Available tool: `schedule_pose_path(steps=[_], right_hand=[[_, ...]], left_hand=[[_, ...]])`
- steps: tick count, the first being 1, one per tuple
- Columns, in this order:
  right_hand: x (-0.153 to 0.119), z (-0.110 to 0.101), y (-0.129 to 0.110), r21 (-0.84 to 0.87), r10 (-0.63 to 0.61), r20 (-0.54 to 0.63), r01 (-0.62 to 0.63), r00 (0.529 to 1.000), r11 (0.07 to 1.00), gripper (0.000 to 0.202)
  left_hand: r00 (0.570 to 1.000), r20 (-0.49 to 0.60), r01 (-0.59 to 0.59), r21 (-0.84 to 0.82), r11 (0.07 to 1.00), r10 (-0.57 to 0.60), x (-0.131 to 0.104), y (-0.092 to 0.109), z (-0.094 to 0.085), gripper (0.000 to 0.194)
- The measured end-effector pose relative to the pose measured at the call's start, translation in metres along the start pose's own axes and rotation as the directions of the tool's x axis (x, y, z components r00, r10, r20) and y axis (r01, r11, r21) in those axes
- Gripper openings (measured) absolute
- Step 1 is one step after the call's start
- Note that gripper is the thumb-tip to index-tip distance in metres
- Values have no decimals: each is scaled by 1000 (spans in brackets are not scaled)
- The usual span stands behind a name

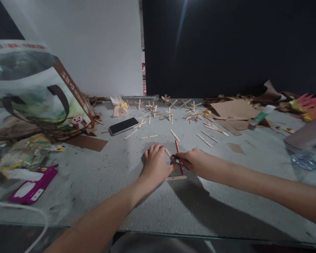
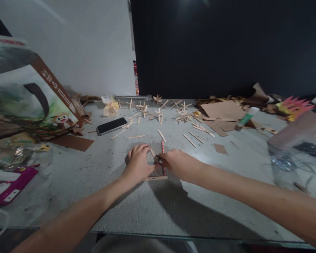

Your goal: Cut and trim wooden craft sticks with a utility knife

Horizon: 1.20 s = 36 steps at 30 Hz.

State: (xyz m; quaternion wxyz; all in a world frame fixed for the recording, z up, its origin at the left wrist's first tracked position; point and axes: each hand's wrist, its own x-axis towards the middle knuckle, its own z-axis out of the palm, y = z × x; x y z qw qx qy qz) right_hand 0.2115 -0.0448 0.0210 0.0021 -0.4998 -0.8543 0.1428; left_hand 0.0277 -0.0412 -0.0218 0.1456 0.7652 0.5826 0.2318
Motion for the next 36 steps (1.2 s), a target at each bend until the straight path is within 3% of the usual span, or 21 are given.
schedule_pose_path(steps=[6, 13, 19, 22, 27, 32, 36], right_hand=[[1, 1, -1, -11, 5, 17, -5, 1000, 1000, 23], [9, -10, -6, -141, 7, 87, 6, 996, 990, 27], [26, -37, -22, -309, -100, 285, 190, 953, 932, 20], [32, -47, -33, -353, -95, 330, 216, 939, 910, 15], [34, -57, -44, -266, -25, 383, 136, 923, 954, 13], [34, -60, -40, -128, 19, 431, 40, 902, 991, 16], [38, -59, -32, -4, 99, 463, -109, 881, 994, 18]], left_hand=[[1000, 3, 31, -5, 1000, -31, 1, 2, -1, 50], [1000, 19, 4, 9, 1000, -4, 1, 0, -2, 52], [999, -12, -49, 6, 999, 49, 2, -8, 5, 50], [995, -62, -80, 1, 997, 80, 4, -15, 16, 51], [988, -129, -90, -22, 996, 86, 6, -23, 29, 56], [982, -138, -135, -38, 990, 128, 4, -19, 23, 45], [990, -100, -103, -10, 995, 102, 5, -16, 18, 44]])
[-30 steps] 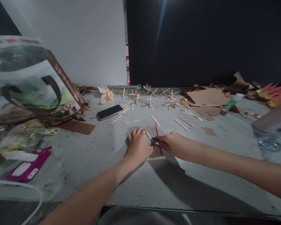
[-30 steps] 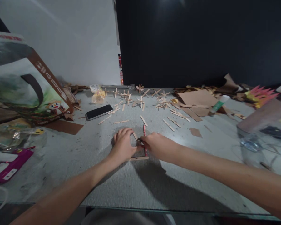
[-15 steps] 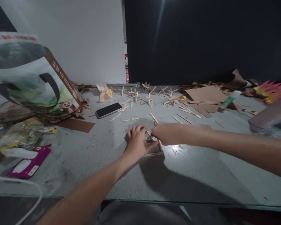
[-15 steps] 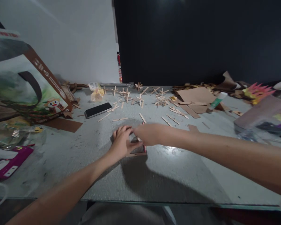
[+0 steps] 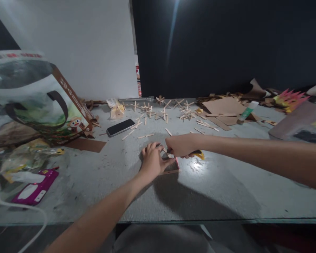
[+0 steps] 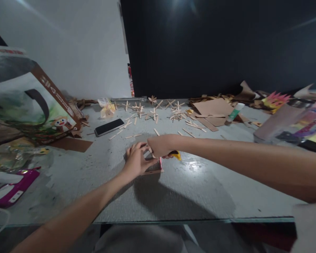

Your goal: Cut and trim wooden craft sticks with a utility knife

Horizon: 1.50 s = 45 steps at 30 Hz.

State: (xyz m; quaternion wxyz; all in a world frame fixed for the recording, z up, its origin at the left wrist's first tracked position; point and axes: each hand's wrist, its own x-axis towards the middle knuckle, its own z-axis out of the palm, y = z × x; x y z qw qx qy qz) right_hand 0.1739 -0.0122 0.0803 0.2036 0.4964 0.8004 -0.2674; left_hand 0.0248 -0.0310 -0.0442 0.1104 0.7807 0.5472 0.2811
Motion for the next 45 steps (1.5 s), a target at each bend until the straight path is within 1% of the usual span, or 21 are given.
schedule_pose_path(steps=[3, 5, 6, 8, 11, 13, 15, 18, 20, 21, 25, 28, 30, 32, 34, 36, 38, 39, 40, 42, 45], right_hand=[[2, 0, 3, 100, 29, 4, -29, 1000, 995, 18], [2, 1, 3, 102, 29, 13, -30, 1000, 994, 18], [1, 2, 2, 68, 15, 7, -16, 1000, 998, 18], [1, 4, -1, -75, -51, -48, 47, 998, 996, 15], [0, 8, -6, -332, -198, -147, 140, 969, 933, 10], [-2, 9, -10, -381, -231, -156, 157, 960, 911, 12], [-4, 7, -12, -311, -188, -131, 139, 973, 940, 13], [-8, 2, -15, -55, -32, -69, 29, 997, 998, 17], [-8, -2, -15, 75, 40, -15, -39, 999, 996, 20], [-7, -3, -15, 109, 58, 7, -59, 998, 992, 21], [-2, -5, -6, 164, 60, 20, -62, 998, 985, 23], [-1, 0, 2, 182, 34, -6, -32, 999, 983, 22], [-3, 3, 6, 196, 2, -65, 11, 998, 981, 21], [-6, 4, 8, 226, -24, -161, 61, 987, 972, 23], [-12, 3, 9, 258, -32, -282, 108, 959, 960, 28], [-17, 3, 10, 269, -34, -421, 160, 907, 950, 32], [-20, 8, 13, 265, -35, -566, 222, 824, 938, 35], [-20, 12, 15, 268, -16, -633, 238, 774, 934, 36], [-19, 17, 18, 295, 6, -676, 263, 737, 919, 39], [-15, 32, 24, 333, 48, -739, 302, 672, 894, 46], [-8, 57, 29, 287, 58, -801, 296, 596, 911, 47]], left_hand=[[1000, 5, 16, 31, 999, -16, 1, -1, 1, 48], [1000, 8, 20, 33, 999, -20, 2, -1, 1, 47], [1000, 13, 18, 25, 1000, -18, 1, -1, 1, 46], [1000, 12, 10, 2, 1000, -10, 1, -1, 1, 44], [1000, -5, -5, -7, 1000, 5, -1, -2, 1, 47], [1000, -13, -12, 1, 1000, 12, -1, -2, 3, 48], [1000, -22, -13, 5, 1000, 13, -1, -1, 3, 45], [1000, -18, 9, 1, 1000, -9, 0, 1, 1, 39], [1000, 3, 28, -2, 1000, -28, 1, 3, -3, 38], [999, 13, 32, 0, 999, -32, 2, 4, -5, 39], [998, 39, 42, 17, 999, -42, 2, 8, -14, 44], [995, 78, 59, 8, 998, -59, 2, 11, -19, 51], [993, 92, 76, -7, 997, -75, 2, 12, -22, 56], [993, 85, 89, -23, 996, -87, 3, 12, -23, 60], [994, 63, 95, -64, 993, -91, 4, 11, -23, 64], [994, 70, 93, -182, 979, -82, 5, 8, -23, 68], [992, 112, 88, -345, 935, -52, 6, 5, -22, 69], [991, 129, 88, -408, 909, -38, 7, 4, -22, 69], [990, 135, 94, -450, 888, -36, 7, 3, -21, 68], [991, 108, 117, -494, 862, -73, 8, 2, -21, 64], [991, 69, 134, -589, 797, -116, 9, 6, -24, 56]])
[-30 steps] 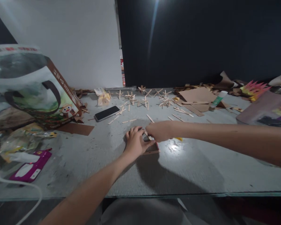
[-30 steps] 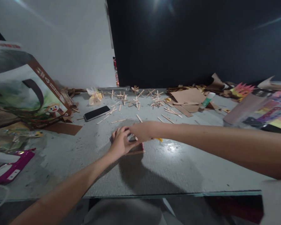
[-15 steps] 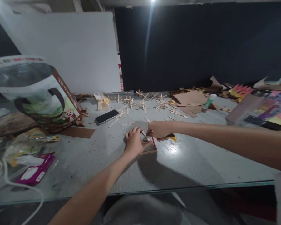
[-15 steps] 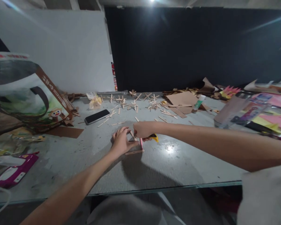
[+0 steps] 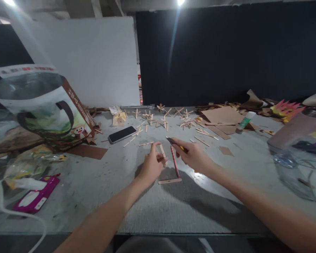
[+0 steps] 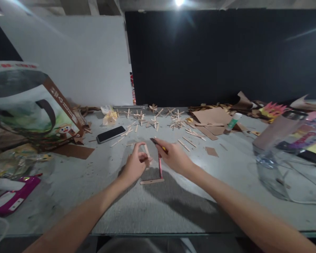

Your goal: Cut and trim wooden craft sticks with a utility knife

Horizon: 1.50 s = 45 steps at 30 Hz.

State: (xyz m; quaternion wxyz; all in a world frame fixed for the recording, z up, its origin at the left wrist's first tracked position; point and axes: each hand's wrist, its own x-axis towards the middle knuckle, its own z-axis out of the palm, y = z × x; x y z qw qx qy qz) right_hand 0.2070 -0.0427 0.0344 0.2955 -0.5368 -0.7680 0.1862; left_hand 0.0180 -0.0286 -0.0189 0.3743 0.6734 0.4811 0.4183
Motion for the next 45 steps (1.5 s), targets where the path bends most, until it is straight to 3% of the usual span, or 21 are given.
schedule_pose_path(steps=[4, 10, 17, 21, 23, 26, 29, 32, 34, 37, 45], right_hand=[[-21, 17, 6, -6, -106, -37, 106, 994, 994, 47], [-36, 27, 5, -35, -306, -164, 305, 938, 952, 43], [-38, 23, 6, -56, -333, -209, 328, 919, 943, 39], [-38, 22, 1, 51, -270, -233, 289, 934, 956, 37], [-37, 20, -4, 218, -150, -220, 199, 964, 955, 33], [-33, 14, -12, 529, 67, -109, 1, 992, 849, 34], [-28, 9, -15, 696, 172, -9, -117, 985, 709, 44], [-24, 6, -14, 757, 183, 73, -174, 980, 630, 47], [-24, 6, -13, 790, 169, 116, -194, 979, 582, 48], [-24, 6, -13, 820, 156, 128, -193, 979, 540, 49], [-24, 8, -12, 805, 174, 102, -184, 979, 563, 49]], left_hand=[[996, -82, -55, -134, 989, 44, -3, 16, -4, 52], [966, -154, -220, -83, 972, 206, -9, 31, -7, 52], [946, -191, -271, -28, 962, 261, -15, 34, -3, 53], [953, -200, -254, -112, 961, 228, -15, 38, -4, 54], [974, -140, -206, -244, 948, 176, -13, 41, -7, 56], [989, 82, -72, -456, 887, 123, -9, 41, -12, 64], [936, 322, 84, -594, 800, 140, -7, 37, -14, 74], [870, 465, 229, -676, 700, 165, -7, 33, -12, 79], [850, 498, 279, -702, 655, 172, -7, 32, -11, 79], [836, 506, 265, -713, 649, 215, -7, 30, -11, 72], [829, 505, 196, -666, 720, 241, -5, 21, -13, 69]])
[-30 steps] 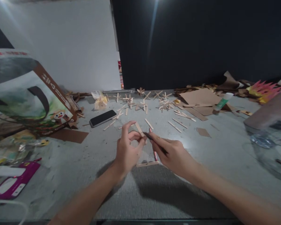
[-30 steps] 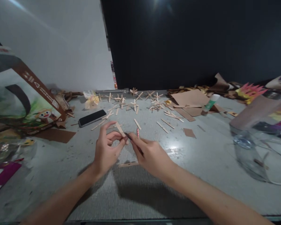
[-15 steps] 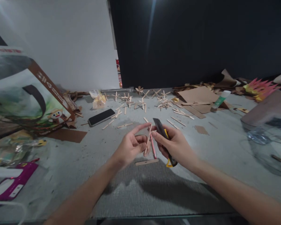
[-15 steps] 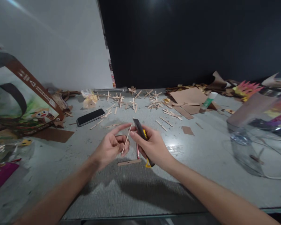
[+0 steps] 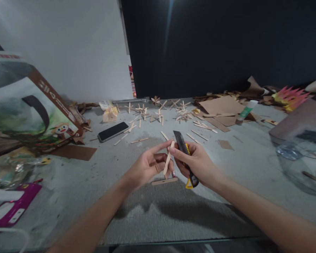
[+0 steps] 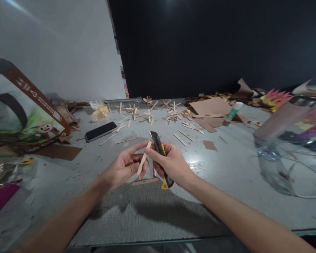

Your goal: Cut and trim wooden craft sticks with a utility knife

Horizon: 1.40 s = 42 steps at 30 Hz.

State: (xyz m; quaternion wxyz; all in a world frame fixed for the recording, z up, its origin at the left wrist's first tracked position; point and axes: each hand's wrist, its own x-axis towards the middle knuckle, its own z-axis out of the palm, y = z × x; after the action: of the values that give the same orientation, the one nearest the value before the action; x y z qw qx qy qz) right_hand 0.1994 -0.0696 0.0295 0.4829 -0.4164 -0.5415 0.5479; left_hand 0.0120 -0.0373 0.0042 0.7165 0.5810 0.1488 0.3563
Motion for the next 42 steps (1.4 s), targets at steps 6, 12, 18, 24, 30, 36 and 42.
schedule_pose_path(steps=[6, 12, 18, 24, 30, 36, 42], right_hand=[[1, -1, 1, -53, 10, -16, -11, 1000, 999, 50], [11, -11, 5, -254, 97, 21, -89, 995, 963, 49], [23, -14, 18, -488, 68, 84, -18, 994, 873, 34], [29, -26, 10, -785, 3, 41, 31, 999, 619, 22], [24, -43, 10, -824, 84, 76, 15, 994, 566, 18], [18, -50, -4, -869, 116, 142, 67, 983, 490, 25], [22, -48, -17, -845, 215, 214, 70, 953, 530, 30]], left_hand=[[999, -38, 32, 79, 996, -29, -2, 8, 4, 69], [968, -251, 97, 441, 892, 19, 1, 0, 4, 58], [935, -350, 232, 715, 659, 50, 4, -21, -2, 44], [926, -370, 248, 750, 613, 78, 4, -23, -5, 47], [899, -421, 354, 860, 367, 121, 5, -29, -7, 55], [956, -280, 247, 929, 274, 91, 2, -25, -4, 42], [918, -361, 312, 912, 267, 162, 4, -29, -5, 36]])
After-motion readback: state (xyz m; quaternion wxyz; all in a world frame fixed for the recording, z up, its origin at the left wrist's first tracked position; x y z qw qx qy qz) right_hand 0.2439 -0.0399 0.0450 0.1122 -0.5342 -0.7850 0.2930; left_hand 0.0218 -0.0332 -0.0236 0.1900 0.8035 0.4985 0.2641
